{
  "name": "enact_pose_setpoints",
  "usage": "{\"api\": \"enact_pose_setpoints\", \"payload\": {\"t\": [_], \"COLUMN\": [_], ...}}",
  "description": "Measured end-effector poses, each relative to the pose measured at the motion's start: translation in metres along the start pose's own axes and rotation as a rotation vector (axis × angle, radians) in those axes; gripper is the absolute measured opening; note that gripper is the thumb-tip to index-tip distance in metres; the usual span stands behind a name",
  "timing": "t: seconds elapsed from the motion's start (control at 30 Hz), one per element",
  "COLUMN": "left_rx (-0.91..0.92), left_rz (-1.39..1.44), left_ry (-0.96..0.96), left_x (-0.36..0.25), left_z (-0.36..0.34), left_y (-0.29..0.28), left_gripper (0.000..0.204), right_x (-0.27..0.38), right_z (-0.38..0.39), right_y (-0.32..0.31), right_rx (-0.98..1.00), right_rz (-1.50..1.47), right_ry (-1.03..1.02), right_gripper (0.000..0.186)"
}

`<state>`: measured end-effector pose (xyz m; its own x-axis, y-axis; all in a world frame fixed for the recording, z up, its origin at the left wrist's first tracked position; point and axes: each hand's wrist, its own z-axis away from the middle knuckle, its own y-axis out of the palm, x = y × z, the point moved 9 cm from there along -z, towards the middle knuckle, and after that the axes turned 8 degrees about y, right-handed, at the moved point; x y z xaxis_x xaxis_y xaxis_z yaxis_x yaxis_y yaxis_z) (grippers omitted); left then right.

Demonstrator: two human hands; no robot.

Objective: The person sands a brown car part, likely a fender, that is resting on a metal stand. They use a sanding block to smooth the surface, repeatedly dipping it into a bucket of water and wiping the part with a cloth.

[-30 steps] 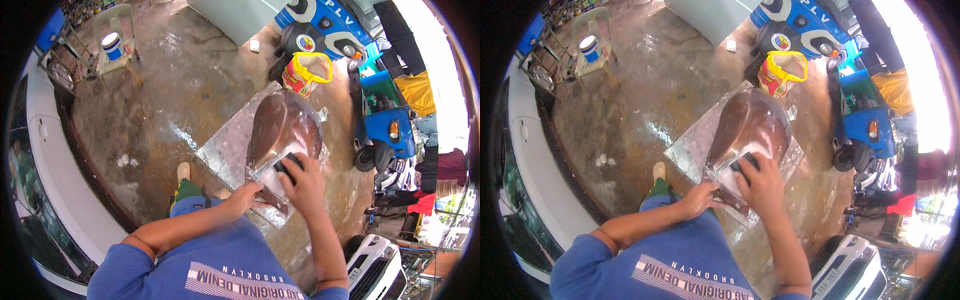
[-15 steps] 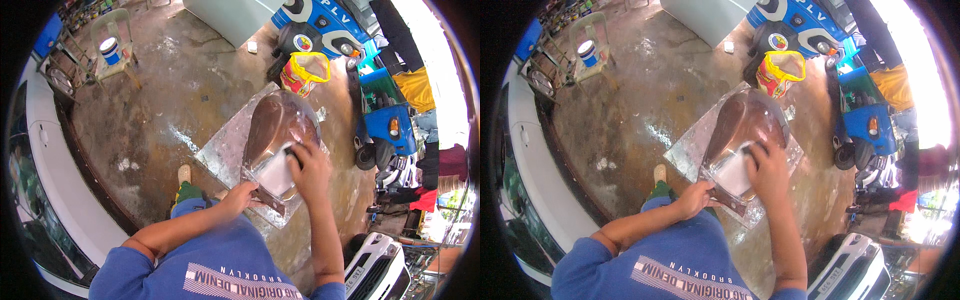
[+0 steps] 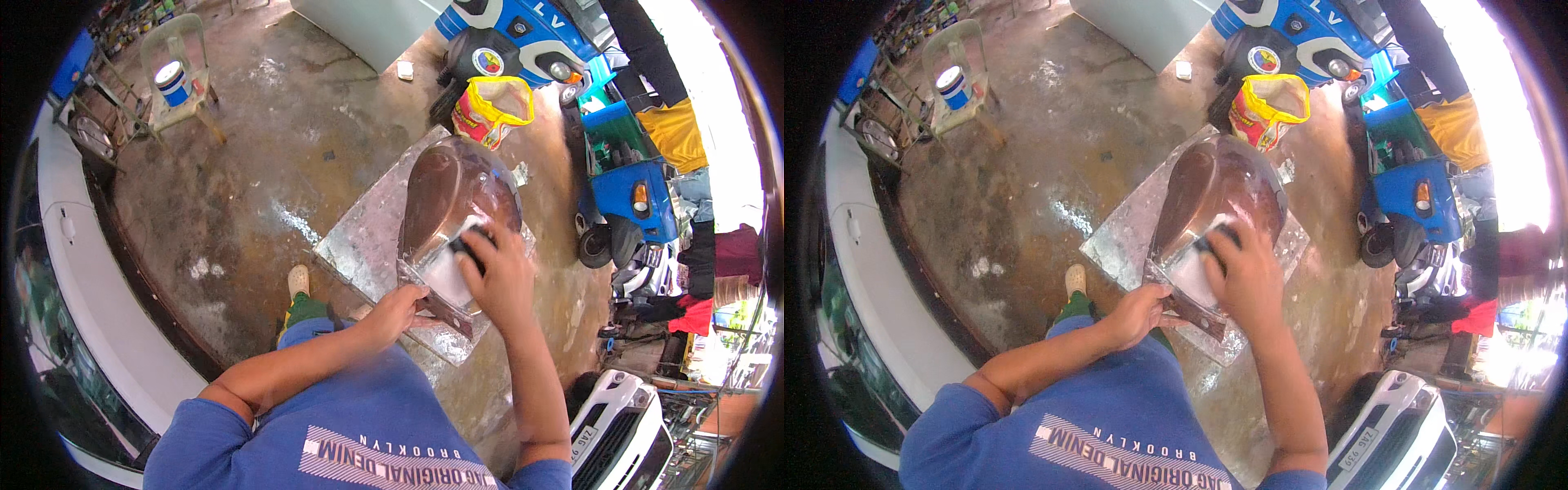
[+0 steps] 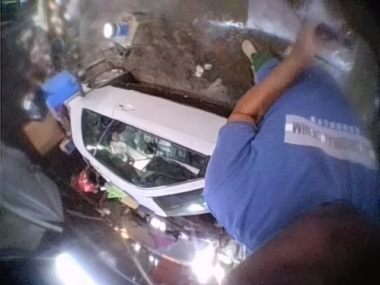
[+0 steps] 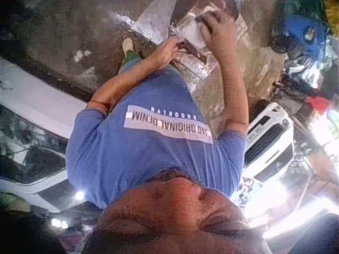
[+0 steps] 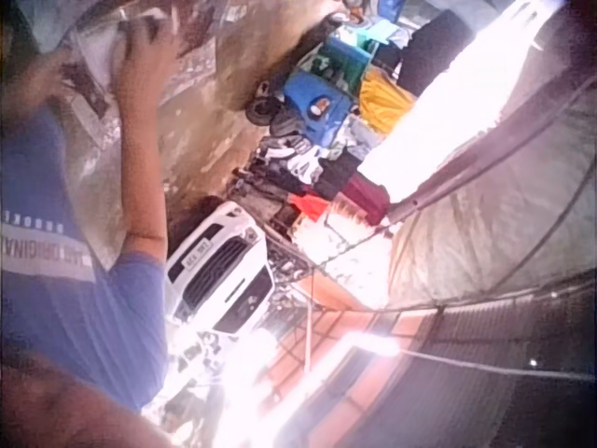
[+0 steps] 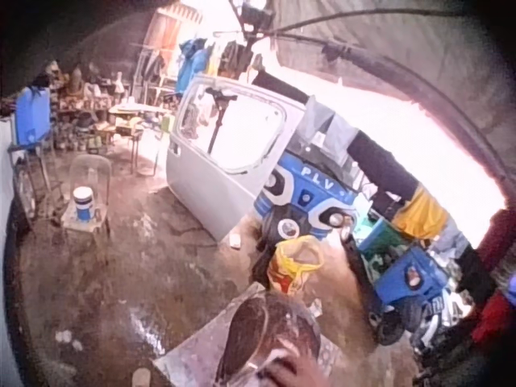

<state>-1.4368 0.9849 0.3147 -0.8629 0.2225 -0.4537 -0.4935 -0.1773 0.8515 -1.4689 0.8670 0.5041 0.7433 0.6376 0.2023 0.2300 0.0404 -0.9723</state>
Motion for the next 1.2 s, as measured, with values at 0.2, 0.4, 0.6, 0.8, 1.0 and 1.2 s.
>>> {"api": "enact_pose_setpoints", "payload": {"t": [0.2, 0.4, 0.6, 0.8, 1.0, 1.2], "left_rx": [-0.029, 0.006, 0.017, -0.058, -0.005, -0.075], "left_rz": [0.017, 0.015, 0.014, -0.037, -0.025, -0.057], "left_ry": [-0.016, -0.041, 0.004, -0.004, 0.038, 0.021], "left_x": [-0.03, -0.023, -0.021, -0.025, -0.022, -0.022], "left_z": [-0.002, -0.001, 0.002, 0.002, 0.0, 0.004], "left_y": [0.024, 0.033, 0.032, 0.035, 0.028, 0.03], "left_gripper": [0.059, 0.063, 0.065, 0.067, 0.068, 0.069], "right_x": [0.017, 0.024, 0.022, 0.032, 0.008, 0.045], "right_z": [0.035, 0.05, 0.061, 0.045, 0.074, 0.039], "right_y": [0.003, 0.005, 0.004, 0.01, 0.0, 0.019], "right_rx": [-0.066, -0.037, -0.064, -0.048, -0.022, -0.025], "right_rz": [0.062, 0.111, 0.125, 0.117, 0.111, 0.118], "right_ry": [-0.177, -0.302, -0.313, -0.299, -0.287, -0.308], "right_gripper": [0.043, 0.047, 0.042, 0.044, 0.043, 0.042]}}
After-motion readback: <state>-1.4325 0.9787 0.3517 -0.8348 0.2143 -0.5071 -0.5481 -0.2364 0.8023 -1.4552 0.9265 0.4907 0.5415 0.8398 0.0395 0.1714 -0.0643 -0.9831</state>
